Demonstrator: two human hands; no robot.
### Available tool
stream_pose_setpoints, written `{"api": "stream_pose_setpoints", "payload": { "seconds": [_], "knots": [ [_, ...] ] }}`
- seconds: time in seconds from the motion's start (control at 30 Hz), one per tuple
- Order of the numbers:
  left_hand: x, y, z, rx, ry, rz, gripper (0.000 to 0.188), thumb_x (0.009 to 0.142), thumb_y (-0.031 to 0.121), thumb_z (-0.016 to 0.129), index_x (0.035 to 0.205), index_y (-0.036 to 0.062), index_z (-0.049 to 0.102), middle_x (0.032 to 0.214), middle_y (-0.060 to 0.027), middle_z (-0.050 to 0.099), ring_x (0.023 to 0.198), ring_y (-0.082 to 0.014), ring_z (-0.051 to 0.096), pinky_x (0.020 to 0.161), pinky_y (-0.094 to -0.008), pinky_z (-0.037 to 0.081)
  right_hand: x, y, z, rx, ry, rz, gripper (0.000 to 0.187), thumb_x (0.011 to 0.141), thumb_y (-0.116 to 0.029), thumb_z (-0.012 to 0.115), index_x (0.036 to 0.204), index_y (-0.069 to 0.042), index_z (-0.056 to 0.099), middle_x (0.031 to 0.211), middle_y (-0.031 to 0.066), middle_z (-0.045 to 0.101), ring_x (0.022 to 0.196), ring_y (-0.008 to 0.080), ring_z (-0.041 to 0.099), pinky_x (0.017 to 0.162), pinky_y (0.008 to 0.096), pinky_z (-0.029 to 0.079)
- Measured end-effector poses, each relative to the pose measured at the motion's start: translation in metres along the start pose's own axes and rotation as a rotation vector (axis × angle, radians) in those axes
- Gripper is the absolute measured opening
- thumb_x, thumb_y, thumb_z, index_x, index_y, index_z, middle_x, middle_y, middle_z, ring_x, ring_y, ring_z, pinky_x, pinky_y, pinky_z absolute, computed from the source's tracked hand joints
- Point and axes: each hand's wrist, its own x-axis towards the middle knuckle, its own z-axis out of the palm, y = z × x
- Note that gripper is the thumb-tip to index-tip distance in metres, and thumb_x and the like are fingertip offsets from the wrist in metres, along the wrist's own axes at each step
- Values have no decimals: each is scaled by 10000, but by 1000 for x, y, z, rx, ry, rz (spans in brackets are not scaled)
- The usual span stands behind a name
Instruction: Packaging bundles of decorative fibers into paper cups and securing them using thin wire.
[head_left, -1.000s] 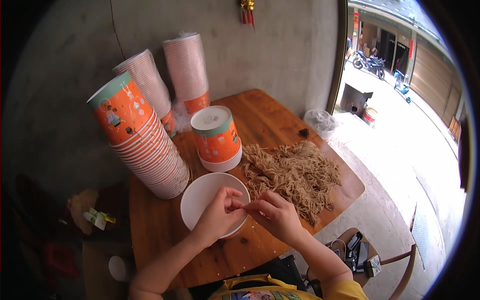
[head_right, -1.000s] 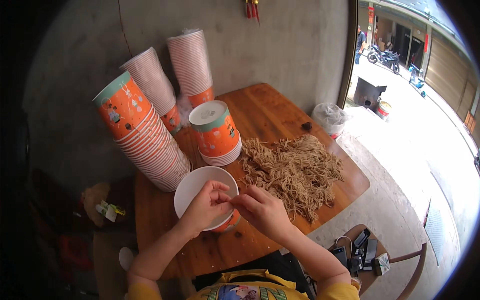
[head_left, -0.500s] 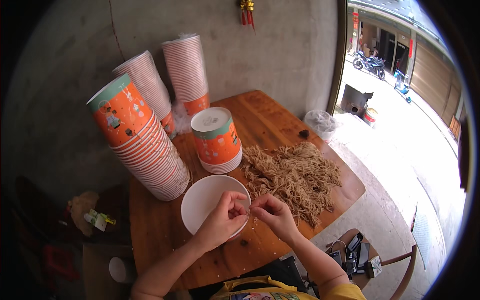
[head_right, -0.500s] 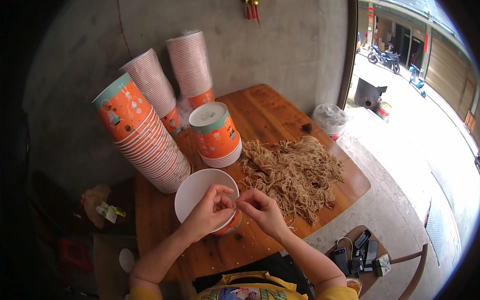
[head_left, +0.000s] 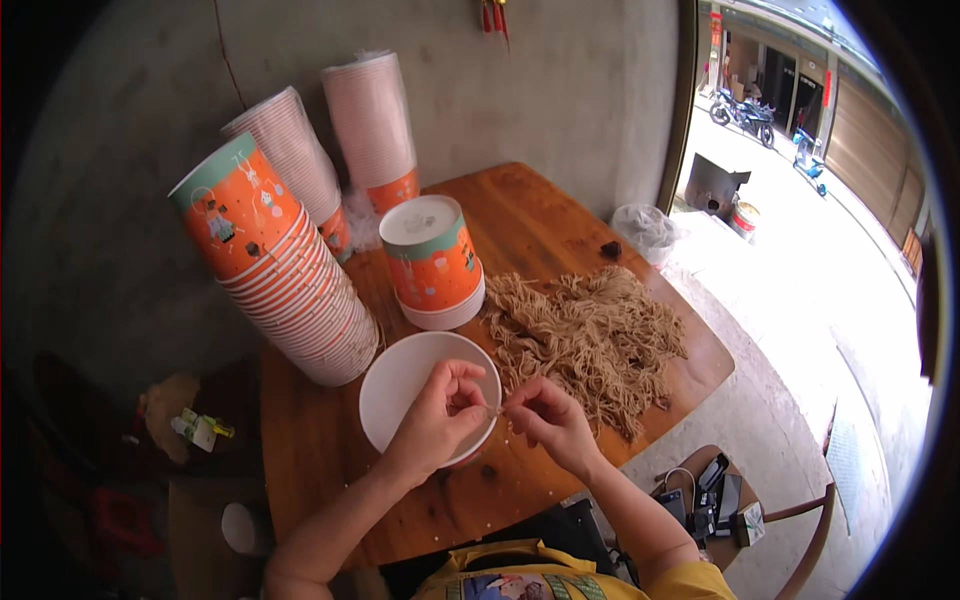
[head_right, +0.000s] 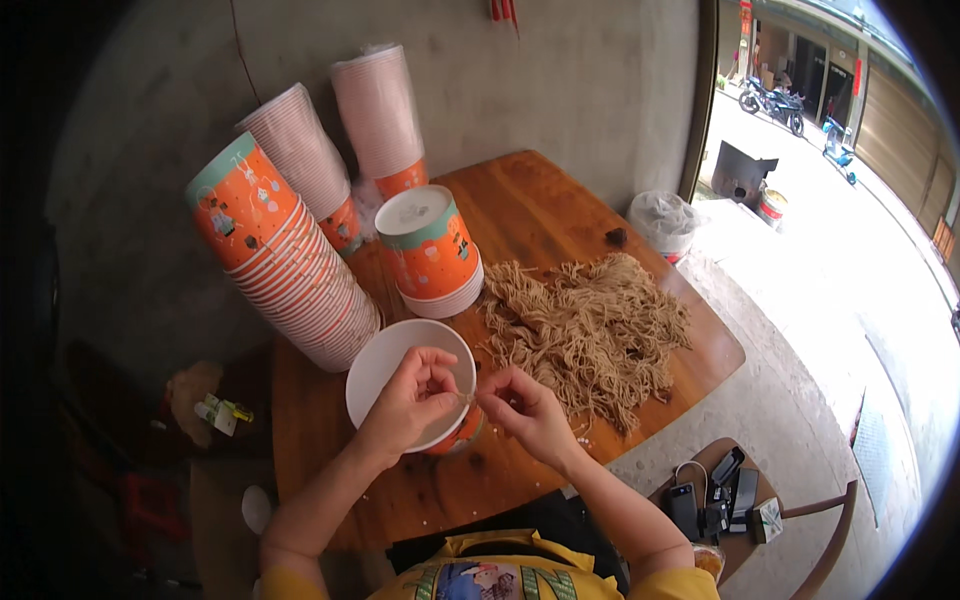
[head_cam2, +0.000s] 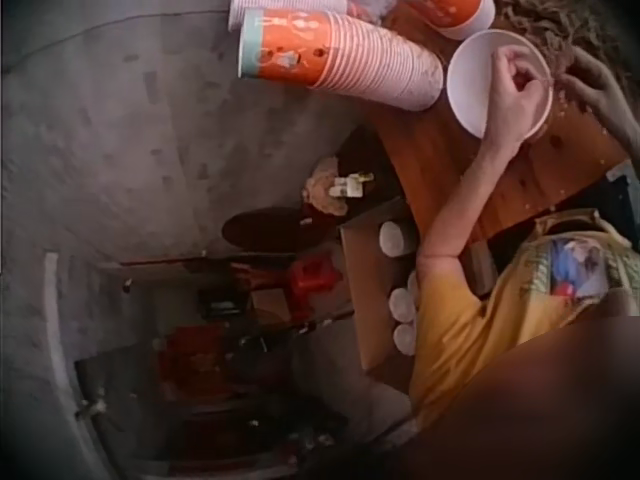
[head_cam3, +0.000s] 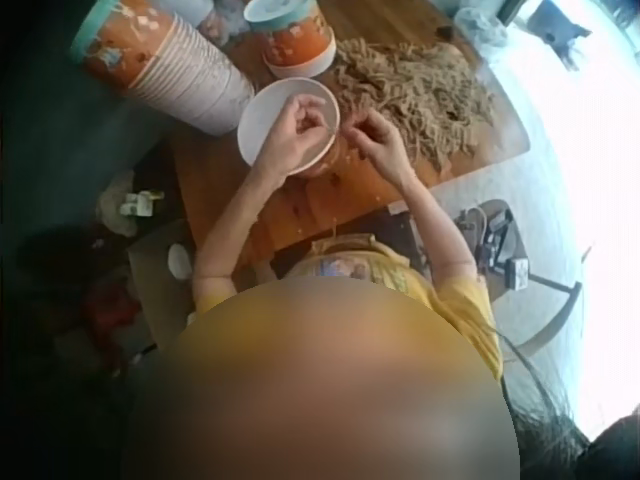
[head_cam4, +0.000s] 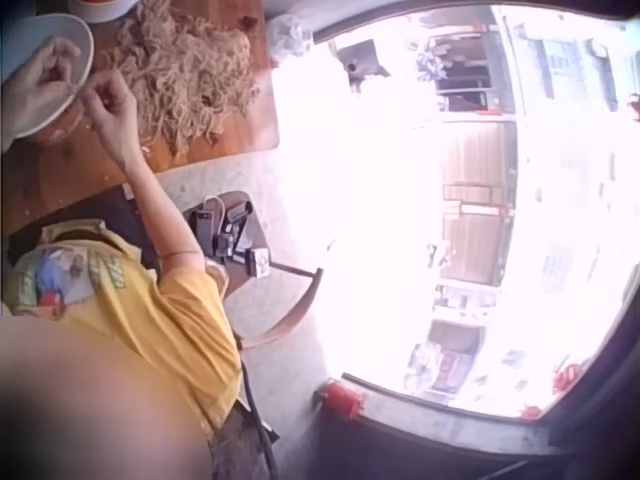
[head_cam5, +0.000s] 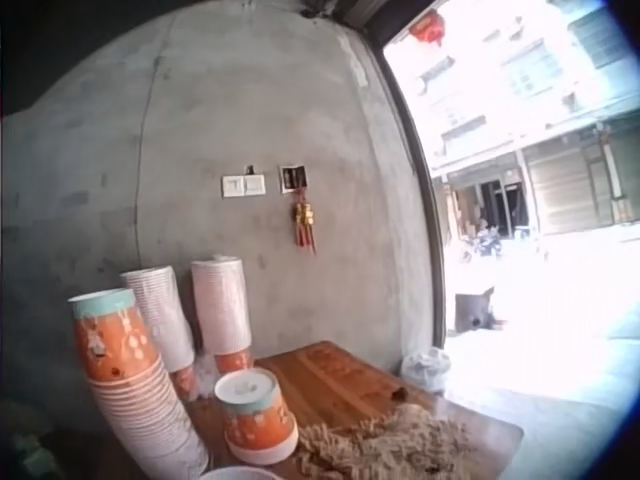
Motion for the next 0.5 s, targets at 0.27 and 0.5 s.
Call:
{"api": "stream_pose_setpoints", "payload": {
  "seconds": [0.27, 0.5],
  "knots": [
    [1, 5, 1, 26, -5, 49, 344, 862, -40, 569, 1177, 24, 445, 910, -28, 542, 852, -84, 536, 784, -234, 448, 2, -17, 8, -331, 14, -234, 151, 882, -104, 683, 996, -52, 598, 811, -31, 558, 667, 33, 503, 562, 197, 407],
    [-2, 2, 5, 119, 7, 114, 324, 871, -40, 564, 1167, 21, 449, 891, -31, 548, 824, -89, 550, 748, -252, 469, 2, -16, 14, -829, 134, -570, 164, 794, -93, 739, 905, -60, 624, 736, 54, 560, 579, 164, 562, 523, 275, 459]
  ]
}}
